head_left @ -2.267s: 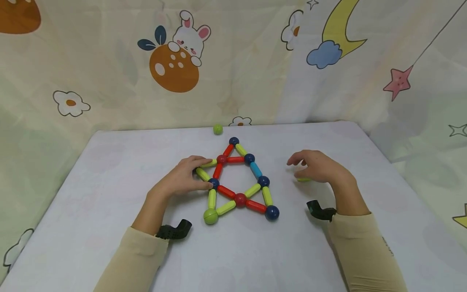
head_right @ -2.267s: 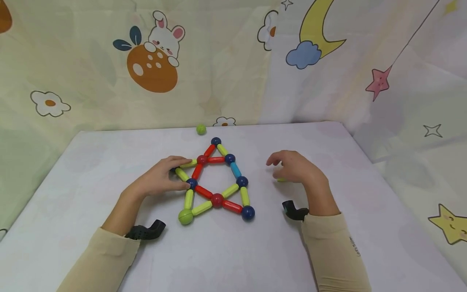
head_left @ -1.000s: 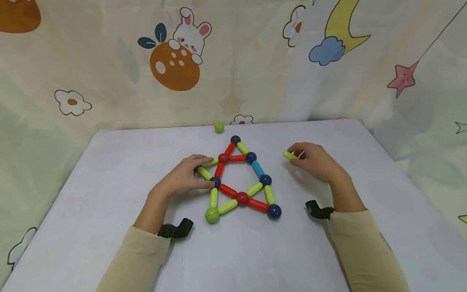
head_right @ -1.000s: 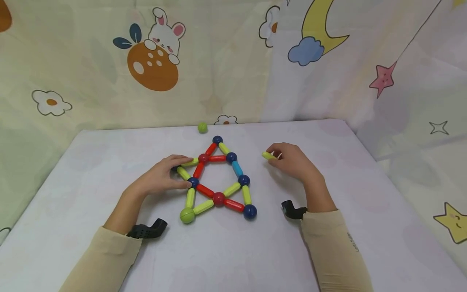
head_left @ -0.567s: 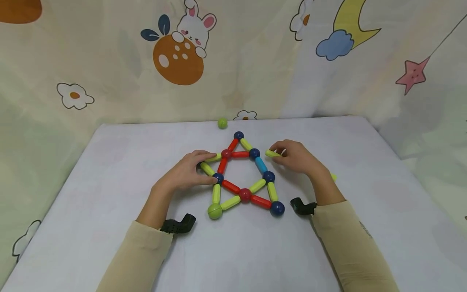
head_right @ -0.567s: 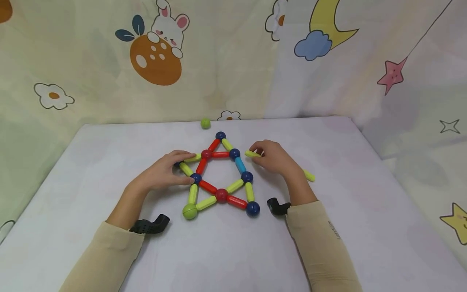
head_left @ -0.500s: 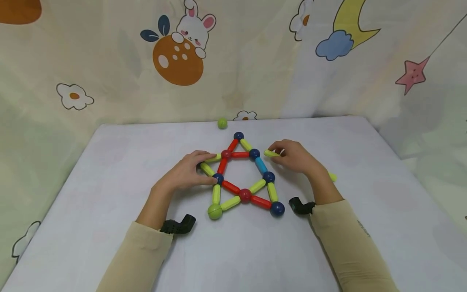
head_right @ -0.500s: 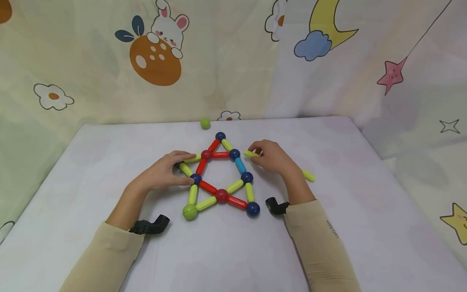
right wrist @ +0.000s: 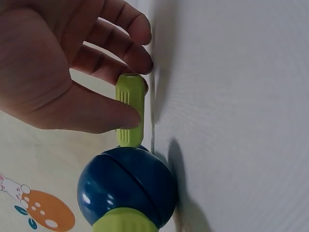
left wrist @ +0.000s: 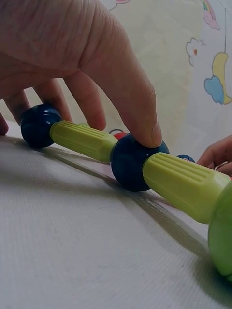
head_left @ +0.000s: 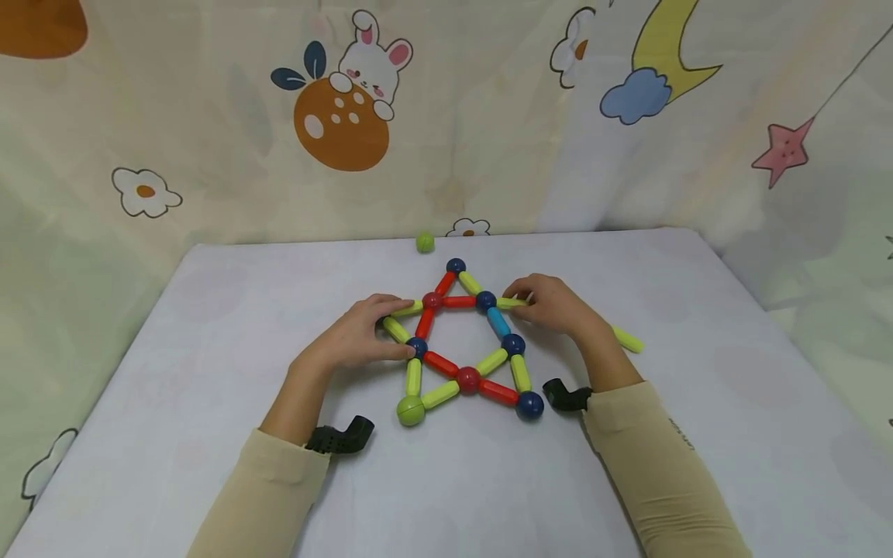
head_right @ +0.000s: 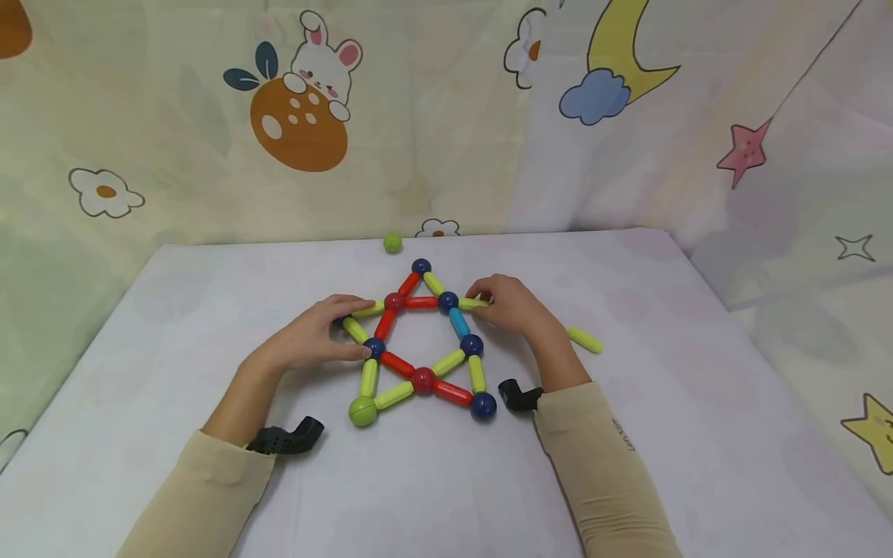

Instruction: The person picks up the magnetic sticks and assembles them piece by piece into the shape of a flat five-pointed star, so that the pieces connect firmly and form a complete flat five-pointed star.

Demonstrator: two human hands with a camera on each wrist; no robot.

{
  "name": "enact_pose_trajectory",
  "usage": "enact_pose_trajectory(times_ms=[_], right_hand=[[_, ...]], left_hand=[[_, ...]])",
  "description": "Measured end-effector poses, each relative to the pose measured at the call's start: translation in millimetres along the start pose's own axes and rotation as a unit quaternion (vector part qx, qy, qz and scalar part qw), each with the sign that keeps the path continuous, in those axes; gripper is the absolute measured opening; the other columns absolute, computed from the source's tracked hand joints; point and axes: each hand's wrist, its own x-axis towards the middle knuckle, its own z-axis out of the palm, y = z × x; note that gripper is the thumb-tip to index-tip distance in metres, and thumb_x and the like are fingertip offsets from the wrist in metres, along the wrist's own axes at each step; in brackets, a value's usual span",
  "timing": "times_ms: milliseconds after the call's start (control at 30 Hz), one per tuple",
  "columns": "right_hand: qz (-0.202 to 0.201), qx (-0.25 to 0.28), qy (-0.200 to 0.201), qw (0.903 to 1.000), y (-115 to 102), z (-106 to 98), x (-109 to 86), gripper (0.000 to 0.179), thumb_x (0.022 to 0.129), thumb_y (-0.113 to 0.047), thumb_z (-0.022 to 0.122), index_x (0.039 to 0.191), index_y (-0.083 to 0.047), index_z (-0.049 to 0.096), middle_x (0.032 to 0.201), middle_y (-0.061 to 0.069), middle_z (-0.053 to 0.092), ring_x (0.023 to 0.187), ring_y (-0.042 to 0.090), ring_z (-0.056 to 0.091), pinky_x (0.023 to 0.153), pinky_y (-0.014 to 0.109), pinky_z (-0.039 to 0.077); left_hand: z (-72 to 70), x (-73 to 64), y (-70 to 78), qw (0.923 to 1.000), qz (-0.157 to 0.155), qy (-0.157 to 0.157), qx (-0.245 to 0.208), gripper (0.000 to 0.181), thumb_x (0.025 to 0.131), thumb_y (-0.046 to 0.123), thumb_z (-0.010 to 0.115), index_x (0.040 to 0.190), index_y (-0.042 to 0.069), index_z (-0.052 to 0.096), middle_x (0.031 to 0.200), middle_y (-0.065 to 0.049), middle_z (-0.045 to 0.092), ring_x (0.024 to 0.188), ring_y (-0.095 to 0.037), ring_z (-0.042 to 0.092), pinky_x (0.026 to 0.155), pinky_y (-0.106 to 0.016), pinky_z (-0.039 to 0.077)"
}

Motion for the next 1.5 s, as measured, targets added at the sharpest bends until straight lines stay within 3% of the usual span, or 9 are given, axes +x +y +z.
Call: enact_pose_trajectory(times_ms=[300, 1167, 1500], right_hand=[[0.002, -0.009, -0.001, 1.0000, -1.7, 0.4, -1.2, 0.030, 0.098, -0.013, 0.066, 0.127, -0.007, 0.071, 0.116, 0.017, 0.069, 0.106, 0.033, 0.061, 0.096, 0.047, 0.054], [0.003, -0.014, 0.016, 0.9998, -0.4, -1.5, -6.9, 0.029, 0.098, -0.014, 0.067, 0.126, -0.009, 0.072, 0.115, 0.015, 0.069, 0.105, 0.032, 0.061, 0.093, 0.045, 0.056], [0.022, -0.026, 0.046, 0.9984, 7.8, -11.8, -35.1, 0.035, 0.098, -0.019, 0.068, 0.131, -0.007, 0.068, 0.123, 0.019, 0.067, 0.105, 0.033, 0.062, 0.085, 0.044, 0.057]], left_hand=[[1.0, -0.4, -2.6, 1.0000, 0.000, 0.002, 0.001, 0.075, 0.084, 0.038, 0.081, 0.152, 0.025, 0.053, 0.160, -0.009, 0.042, 0.148, -0.036, 0.037, 0.113, -0.063, 0.043], [-0.2, -0.1, 0.4, 1.0000, 0.007, 0.002, 0.005, 0.075, 0.085, 0.039, 0.080, 0.152, 0.024, 0.053, 0.160, -0.009, 0.042, 0.148, -0.036, 0.037, 0.112, -0.063, 0.043], [0.8, -2.1, -3.1, 0.9999, 0.005, 0.002, 0.010, 0.075, 0.085, 0.041, 0.080, 0.152, 0.025, 0.053, 0.160, -0.009, 0.043, 0.148, -0.036, 0.038, 0.112, -0.063, 0.044]])
